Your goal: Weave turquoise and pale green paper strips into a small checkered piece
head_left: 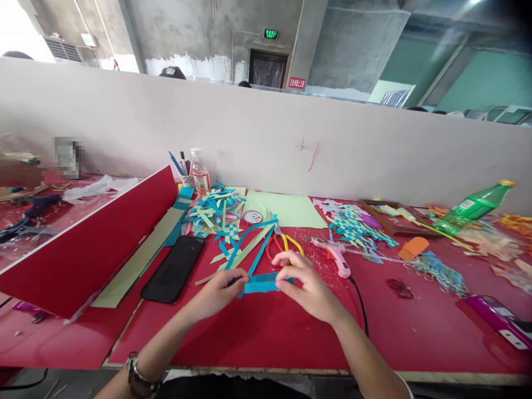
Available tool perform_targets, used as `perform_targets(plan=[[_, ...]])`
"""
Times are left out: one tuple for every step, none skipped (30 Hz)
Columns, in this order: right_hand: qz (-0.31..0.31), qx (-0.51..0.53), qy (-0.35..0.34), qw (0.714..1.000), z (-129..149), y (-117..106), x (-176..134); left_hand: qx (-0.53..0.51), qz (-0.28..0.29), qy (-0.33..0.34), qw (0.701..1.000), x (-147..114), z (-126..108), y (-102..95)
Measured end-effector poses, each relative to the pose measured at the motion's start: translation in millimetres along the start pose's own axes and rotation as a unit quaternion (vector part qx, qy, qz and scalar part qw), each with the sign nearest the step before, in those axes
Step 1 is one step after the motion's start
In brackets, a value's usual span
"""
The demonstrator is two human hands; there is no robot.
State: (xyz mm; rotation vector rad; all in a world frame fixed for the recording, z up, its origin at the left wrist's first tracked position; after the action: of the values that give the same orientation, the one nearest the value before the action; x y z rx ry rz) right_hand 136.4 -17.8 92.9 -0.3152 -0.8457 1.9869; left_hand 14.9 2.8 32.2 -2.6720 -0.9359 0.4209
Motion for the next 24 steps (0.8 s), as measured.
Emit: perform_targets(plan=[[0.014, -0.032, 0.007, 0.999, 4.0, 8.1, 1.7, 0.015, 0.0, 0.001, 1.0, 1.1, -2.9, 2.1], [0.029, -0.051, 0.014, 0.998, 5.7, 15.7, 3.1, 0.024, -0.003, 0.001, 1.0, 1.6, -4.4, 3.7], [0.046, -0.056, 0.02, 0.997, 6.0, 23.1, 4.4, 0.026, -0.012, -0.002, 1.0, 1.4, -4.4, 4.2], [0.065, -0.053, 0.024, 0.996, 5.1, 29.9, 5.4, 0.024, -0.023, -0.008, 0.999, 0.5, -3.1, 4.3], [0.08, -0.044, 0.027, 0.995, 3.9, 35.6, 6.0, 0.019, -0.033, -0.016, 0.999, -0.9, -1.1, 4.4], [0.087, -0.036, 0.029, 0.995, 2.5, 39.5, 6.2, 0.015, -0.04, -0.024, 0.999, -2.5, 0.5, 4.9], [0.089, -0.032, 0.03, 0.995, 1.3, 41.9, 6.3, 0.015, -0.04, -0.029, 0.999, -3.8, 0.8, 6.3], [0.085, -0.031, 0.032, 0.995, 0.2, 43.2, 6.3, 0.02, -0.034, -0.03, 0.999, -4.7, -0.7, 8.6], [0.077, -0.034, 0.034, 0.996, -1.0, 43.8, 6.3, 0.031, -0.024, -0.025, 0.999, -5.2, -4.1, 11.2], [0.066, -0.039, 0.038, 0.996, -2.3, 43.5, 6.2, 0.047, -0.013, -0.016, 0.999, -5.5, -8.7, 13.7], [0.052, -0.043, 0.042, 0.997, -3.8, 42.5, 5.9, 0.066, -0.004, -0.007, 0.998, -5.7, -13.5, 15.5], [0.038, -0.045, 0.046, 0.997, -5.4, 41.1, 5.6, 0.085, 0.0, 0.0, 0.996, -6.1, -17.3, 16.4], [0.025, -0.045, 0.049, 0.997, -6.9, 39.7, 5.2, 0.102, 0.0, 0.002, 0.995, -6.5, -19.6, 16.1], [0.013, -0.043, 0.051, 0.998, -8.4, 38.2, 4.7, 0.117, -0.006, 0.0, 0.993, -7.0, -20.3, 14.8], [0.003, -0.04, 0.052, 0.998, -9.7, 36.7, 4.0, 0.127, -0.015, -0.004, 0.992, -7.7, -20.0, 12.7], [-0.005, -0.038, 0.055, 0.998, -11.0, 35.5, 3.4, 0.134, -0.025, -0.008, 0.991, -8.4, -18.9, 10.5], [-0.008, -0.035, 0.059, 0.998, -12.4, 34.9, 2.7, 0.136, -0.034, -0.011, 0.99, -9.2, -17.6, 8.6], [-0.009, -0.032, 0.064, 0.997, -13.9, 34.6, 2.1, 0.136, -0.04, -0.011, 0.99, -9.7, -16.5, 7.7], [-0.01, -0.029, 0.071, 0.997, -15.5, 34.5, 1.4, 0.134, -0.043, -0.009, 0.99, -10.0, -15.9, 7.4], [-0.009, -0.027, 0.077, 0.997, -16.7, 34.9, 0.9, 0.131, -0.042, -0.007, 0.99, -10.0, -15.8, 8.3], [-0.006, -0.026, 0.082, 0.996, -17.4, 35.8, 0.7, 0.128, -0.038, -0.003, 0.991, -9.8, -16.2, 9.6], [-0.001, -0.025, 0.082, 0.996, -17.0, 37.1, 0.9, 0.124, -0.035, 0.0, 0.992, -9.5, -16.9, 10.9], [0.006, -0.025, 0.079, 0.997, -15.8, 38.6, 1.5, 0.119, -0.034, 0.002, 0.992, -9.3, -17.6, 11.5], [0.013, -0.022, 0.073, 0.997, -14.0, 40.3, 2.3, 0.109, -0.035, 0.003, 0.993, -9.1, -17.5, 11.4]])
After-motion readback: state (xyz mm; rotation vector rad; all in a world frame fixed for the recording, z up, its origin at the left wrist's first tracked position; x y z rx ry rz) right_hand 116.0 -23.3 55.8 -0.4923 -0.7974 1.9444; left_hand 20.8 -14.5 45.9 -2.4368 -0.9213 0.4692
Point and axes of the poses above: each hand's wrist, its own x-axis towards the middle knuckle, its own y-axis out of the palm, z = x × y, the point moved 10 cm from there along x, towards the middle knuckle, and after that the axes turned 15 degrees about z, right-handed, at the moved point
